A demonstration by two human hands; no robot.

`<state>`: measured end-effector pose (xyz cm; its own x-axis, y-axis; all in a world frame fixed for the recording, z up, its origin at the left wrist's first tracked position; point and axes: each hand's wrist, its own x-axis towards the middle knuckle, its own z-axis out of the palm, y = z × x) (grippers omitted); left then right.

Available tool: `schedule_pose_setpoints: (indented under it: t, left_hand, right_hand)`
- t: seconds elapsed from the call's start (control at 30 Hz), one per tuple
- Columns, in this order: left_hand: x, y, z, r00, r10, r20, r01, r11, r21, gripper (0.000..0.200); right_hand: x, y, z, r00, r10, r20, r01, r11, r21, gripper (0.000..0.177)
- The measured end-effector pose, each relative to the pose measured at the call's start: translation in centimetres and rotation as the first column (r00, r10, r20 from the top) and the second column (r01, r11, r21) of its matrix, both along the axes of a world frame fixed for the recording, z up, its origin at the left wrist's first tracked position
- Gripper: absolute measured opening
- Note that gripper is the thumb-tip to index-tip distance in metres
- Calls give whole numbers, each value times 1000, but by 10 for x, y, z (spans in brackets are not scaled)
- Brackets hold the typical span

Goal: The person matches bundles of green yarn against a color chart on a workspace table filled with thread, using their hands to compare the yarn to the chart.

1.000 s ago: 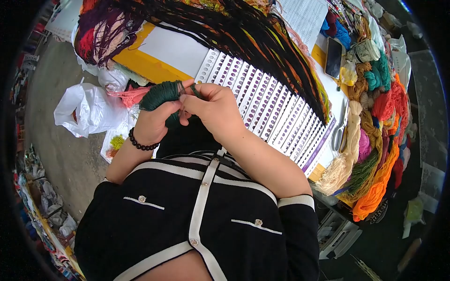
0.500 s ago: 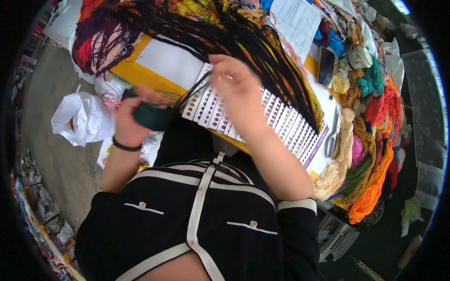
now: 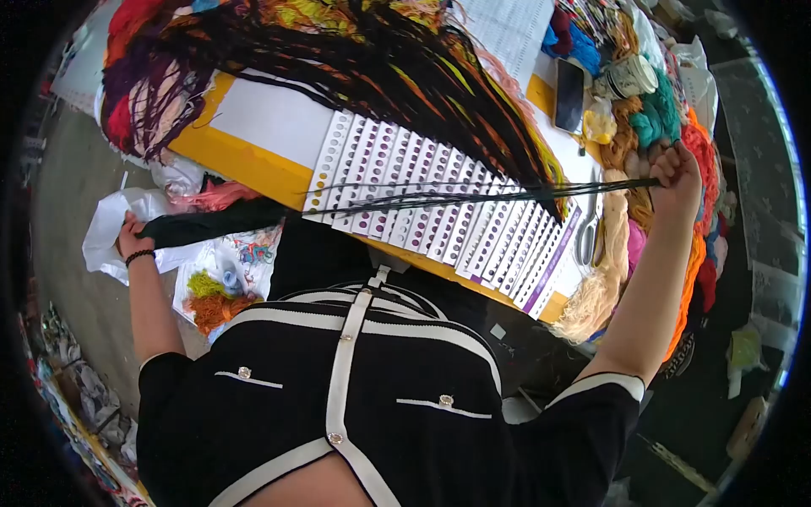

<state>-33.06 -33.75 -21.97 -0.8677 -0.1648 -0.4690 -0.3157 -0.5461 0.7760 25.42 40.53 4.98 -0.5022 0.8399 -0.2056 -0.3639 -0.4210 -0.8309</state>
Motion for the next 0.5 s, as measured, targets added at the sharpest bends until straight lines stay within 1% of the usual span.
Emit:
schedule_pose_setpoints:
  t: [0.03,0.07,0.1,0.13,0.17,0.2,0.23,0.27,0.3,0.33,0.37,0.4,0.43,0.47,0.5]
  left_hand:
    - [-2,-4,5,995,95,16,-95,995,14,28]
    - [-22,-32,-17,993,99,-63,-101,994,-33,31]
    - [-23,-33,-12,991,110,-80,-117,989,-91,34]
    - [-18,-25,1,993,101,-67,-106,990,-90,33]
    - [-4,-8,17,994,93,-54,-97,991,-89,33]
    - [5,3,23,996,78,-45,-82,993,-90,33]
    - [13,12,27,988,-145,-45,149,984,94,34]
    - [23,28,34,931,-355,-86,365,890,274,36]
    - [49,64,55,838,-514,-185,545,764,347,45]
    - [68,99,73,714,-644,-273,687,572,448,54]
    - [84,133,83,559,-731,-391,780,304,548,57]
    - [104,163,101,595,-729,-338,760,373,532,59]
    - [114,188,108,520,-771,-369,807,300,509,60]
    - [126,216,119,397,-828,-397,872,206,443,61]
    - [140,244,136,341,-876,-340,896,194,400,60]
  right_hand:
    - [7,7,4,982,-154,113,140,982,128,10]
    - [14,13,7,927,-315,206,257,929,265,11]
    - [21,24,8,920,-329,212,269,925,267,11]
    - [27,36,9,799,-510,318,340,820,461,11]
    - [34,42,9,635,-677,372,350,681,643,12]
    - [29,30,11,621,-686,378,354,676,646,12]
    - [4,2,12,703,-614,360,221,669,710,14]
    - [-26,-28,12,774,-527,351,87,638,765,21]
    - [-59,-56,6,720,-502,478,-43,656,753,24]
    - [-80,-79,-11,685,-530,500,-355,356,864,24]
    - [-117,-121,-14,571,-390,722,-321,704,633,23]
    - [-131,-129,-50,689,-281,668,-527,439,728,20]
    - [-164,-169,-57,616,-58,785,-560,669,489,18]
    - [-180,-185,-74,647,45,761,-651,551,522,17]
    - [-199,-198,-98,682,134,719,-672,503,544,18]
